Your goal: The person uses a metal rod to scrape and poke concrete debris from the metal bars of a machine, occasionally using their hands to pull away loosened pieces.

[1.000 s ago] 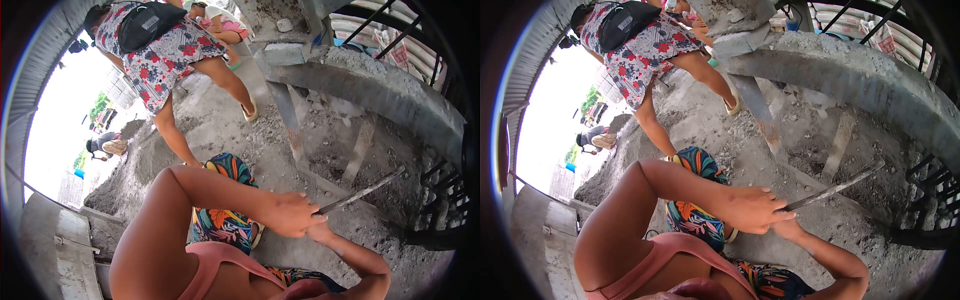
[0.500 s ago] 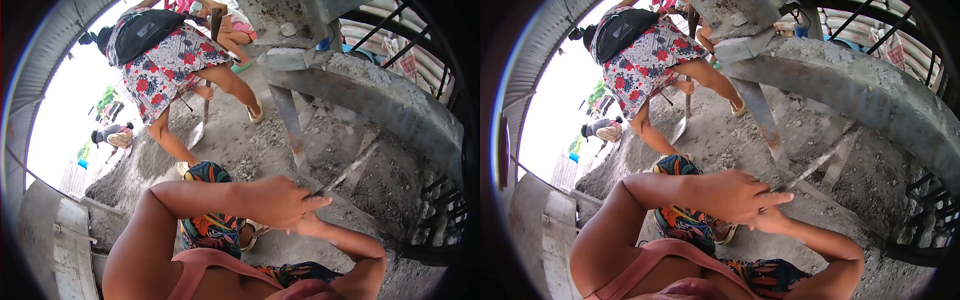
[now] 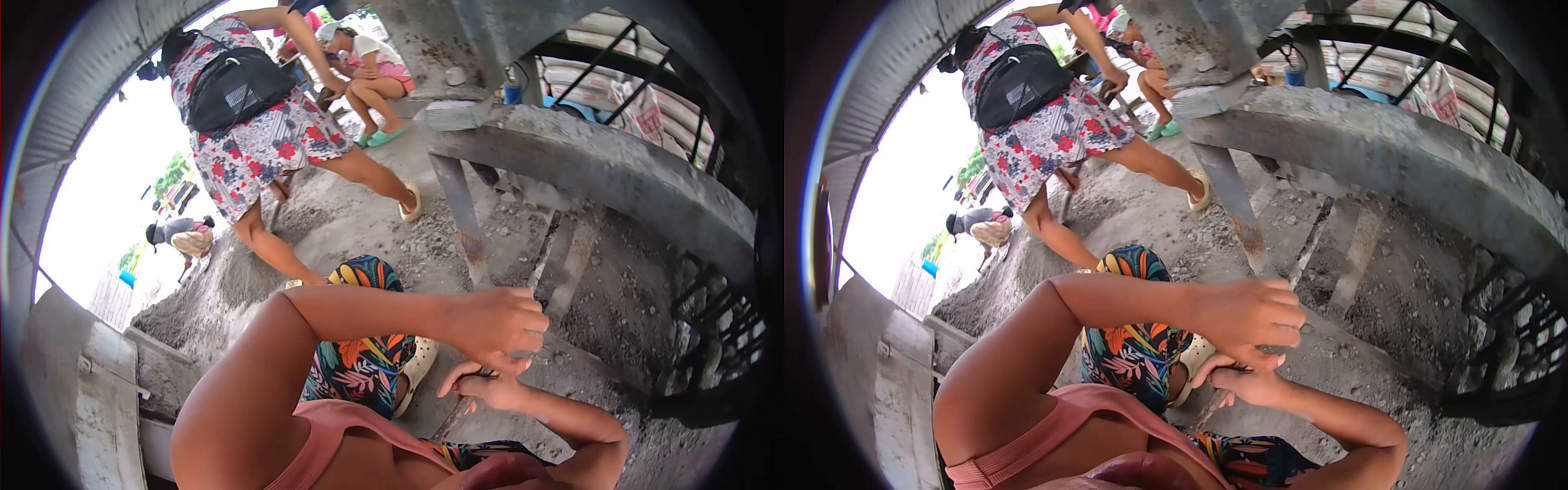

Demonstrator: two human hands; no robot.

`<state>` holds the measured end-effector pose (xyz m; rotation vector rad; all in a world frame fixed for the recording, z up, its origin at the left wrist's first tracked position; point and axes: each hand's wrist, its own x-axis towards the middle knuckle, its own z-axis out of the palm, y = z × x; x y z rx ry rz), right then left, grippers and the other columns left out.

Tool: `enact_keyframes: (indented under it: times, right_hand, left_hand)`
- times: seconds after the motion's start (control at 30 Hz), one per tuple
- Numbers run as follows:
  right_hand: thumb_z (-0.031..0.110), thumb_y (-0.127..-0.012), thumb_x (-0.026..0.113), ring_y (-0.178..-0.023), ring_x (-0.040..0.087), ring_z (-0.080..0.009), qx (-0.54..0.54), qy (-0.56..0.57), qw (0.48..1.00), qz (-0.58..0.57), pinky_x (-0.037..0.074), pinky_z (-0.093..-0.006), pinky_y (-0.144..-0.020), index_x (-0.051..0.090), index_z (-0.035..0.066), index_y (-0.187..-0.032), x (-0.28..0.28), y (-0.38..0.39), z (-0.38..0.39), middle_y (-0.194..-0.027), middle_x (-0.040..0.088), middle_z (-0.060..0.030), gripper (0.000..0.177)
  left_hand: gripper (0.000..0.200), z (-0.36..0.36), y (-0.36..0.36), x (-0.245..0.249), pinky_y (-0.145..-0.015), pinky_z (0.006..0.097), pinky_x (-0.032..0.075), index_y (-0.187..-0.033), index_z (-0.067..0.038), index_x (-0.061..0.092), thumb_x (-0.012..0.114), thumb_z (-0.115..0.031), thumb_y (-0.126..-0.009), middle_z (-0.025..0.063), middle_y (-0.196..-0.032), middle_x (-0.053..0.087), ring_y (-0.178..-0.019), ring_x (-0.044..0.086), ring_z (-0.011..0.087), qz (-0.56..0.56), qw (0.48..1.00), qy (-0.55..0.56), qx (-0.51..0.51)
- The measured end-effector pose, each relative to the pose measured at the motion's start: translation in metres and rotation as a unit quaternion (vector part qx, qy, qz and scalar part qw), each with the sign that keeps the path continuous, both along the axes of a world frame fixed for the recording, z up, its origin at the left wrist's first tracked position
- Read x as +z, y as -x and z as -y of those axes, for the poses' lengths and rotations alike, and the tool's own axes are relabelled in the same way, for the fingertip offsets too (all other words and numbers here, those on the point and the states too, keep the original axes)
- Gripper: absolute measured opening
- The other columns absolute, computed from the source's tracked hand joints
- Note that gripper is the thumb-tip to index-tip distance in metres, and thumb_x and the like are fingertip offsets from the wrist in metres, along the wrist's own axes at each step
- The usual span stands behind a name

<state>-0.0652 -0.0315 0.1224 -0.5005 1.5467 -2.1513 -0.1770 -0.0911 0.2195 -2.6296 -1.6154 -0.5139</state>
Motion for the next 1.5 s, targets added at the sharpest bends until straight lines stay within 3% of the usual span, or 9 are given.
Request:
enact_keyframes:
  times: [0.33,0.4,0.43,0.5,0.6,0.73,0.83,1.33,1.5]
  right_hand:
    - [0.017,-0.084,0.052,-0.063,0.059,-0.0126,-0.083,0.026,0.996,0.026,0.046,-0.0264,-0.049,0.067,-0.001,-0.084,0.035,-0.024,-0.004,-0.073,0.063,-0.0084,0.023]
    - [0.033,-0.086,0.052,-0.065,0.059,-0.0219,-0.206,-0.267,0.941,0.022,0.045,-0.0347,-0.054,0.065,-0.002,-0.091,0.047,-0.029,-0.016,-0.078,0.063,-0.0121,0.038]
    - [0.033,-0.086,0.052,-0.065,0.059,-0.0219,-0.211,-0.265,0.940,0.029,0.045,-0.0347,-0.054,0.065,-0.002,-0.091,0.053,-0.036,-0.021,-0.078,0.063,-0.0121,0.038]
    - [0.045,-0.086,0.048,-0.069,0.058,-0.0279,-0.432,-0.452,0.724,-0.290,0.043,-0.0399,-0.063,0.062,-0.001,-0.092,0.069,-0.049,-0.029,-0.081,0.061,-0.0134,0.049]
    - [0.042,-0.085,0.049,-0.070,0.055,-0.0276,-0.545,-0.276,0.620,-0.492,0.042,-0.0404,-0.069,0.059,0.002,-0.083,0.088,-0.055,-0.022,-0.078,0.059,-0.0106,0.042]
    - [0.041,-0.084,0.054,-0.059,0.051,-0.0240,-0.441,-0.247,0.621,-0.599,0.044,-0.0361,-0.066,0.057,0.006,-0.071,0.089,-0.056,0.002,-0.065,0.052,-0.0056,0.037]
    - [0.033,-0.081,0.059,-0.053,0.046,-0.0178,-0.244,-0.221,0.741,-0.585,0.041,-0.0297,-0.055,0.045,0.010,-0.056,0.074,-0.055,0.016,-0.057,0.042,-0.0011,0.036]
    - [0.022,-0.065,0.056,-0.043,0.049,-0.0282,-0.304,-0.232,0.765,-0.518,0.041,-0.0381,-0.044,0.044,0.007,-0.048,0.033,-0.028,0.020,-0.046,0.045,-0.0085,0.026]
    - [0.024,-0.059,0.056,-0.047,0.056,-0.0318,-0.250,-0.337,0.756,-0.502,0.045,-0.0398,-0.046,0.055,0.005,-0.044,0.017,-0.024,0.028,-0.048,0.053,-0.0154,0.024]
  left_hand:
    - [0.035,-0.022,0.006,-0.010,-0.065,0.0355,0.039,-0.046,-0.005,0.051,0.055,-0.021,-0.077,0.0064,-0.047,0.050,-0.051,0.048,0.0250,0.006,0.996,0.044,-0.071]
    - [0.038,-0.025,0.017,-0.008,-0.065,0.0365,0.039,-0.046,-0.004,0.048,0.052,-0.021,-0.080,0.0083,-0.049,0.050,-0.053,0.048,0.0266,0.045,0.998,0.026,-0.019]
    - [0.038,-0.027,0.022,-0.009,-0.065,0.0374,0.038,-0.047,-0.003,0.045,0.051,-0.019,-0.081,0.0088,-0.051,0.050,-0.053,0.048,0.0285,0.074,0.997,0.003,-0.003]
    - [0.037,-0.026,0.029,0.002,-0.065,0.0376,0.037,-0.049,-0.003,0.045,0.050,-0.019,-0.082,0.0087,-0.051,0.049,-0.053,0.047,0.0289,0.094,0.996,0.005,0.002]
    - [0.034,-0.020,0.035,0.013,-0.062,0.0376,0.036,-0.051,-0.003,0.044,0.050,-0.017,-0.082,0.0081,-0.052,0.048,-0.053,0.046,0.0284,0.120,0.993,0.013,0.000]
    - [0.034,-0.016,0.029,0.002,-0.059,0.0371,0.034,-0.051,-0.004,0.039,0.050,-0.015,-0.081,0.0075,-0.050,0.042,-0.050,0.042,0.0265,0.141,0.988,0.063,-0.024]
    - [0.033,-0.016,0.021,-0.015,-0.057,0.0368,0.033,-0.051,-0.005,0.036,0.051,-0.013,-0.080,0.0070,-0.050,0.038,-0.049,0.039,0.0250,0.136,0.983,0.108,-0.064]
    - [0.037,-0.034,0.020,-0.060,-0.061,0.0382,0.038,-0.049,-0.002,0.048,0.054,-0.020,-0.081,0.0103,-0.050,0.048,-0.052,0.048,0.0311,0.145,0.943,0.257,-0.154]
    - [0.035,-0.040,0.022,-0.058,-0.058,0.0358,0.036,-0.048,-0.005,0.043,0.055,-0.017,-0.079,0.0054,-0.049,0.041,-0.051,0.045,0.0249,0.047,0.969,0.159,-0.185]
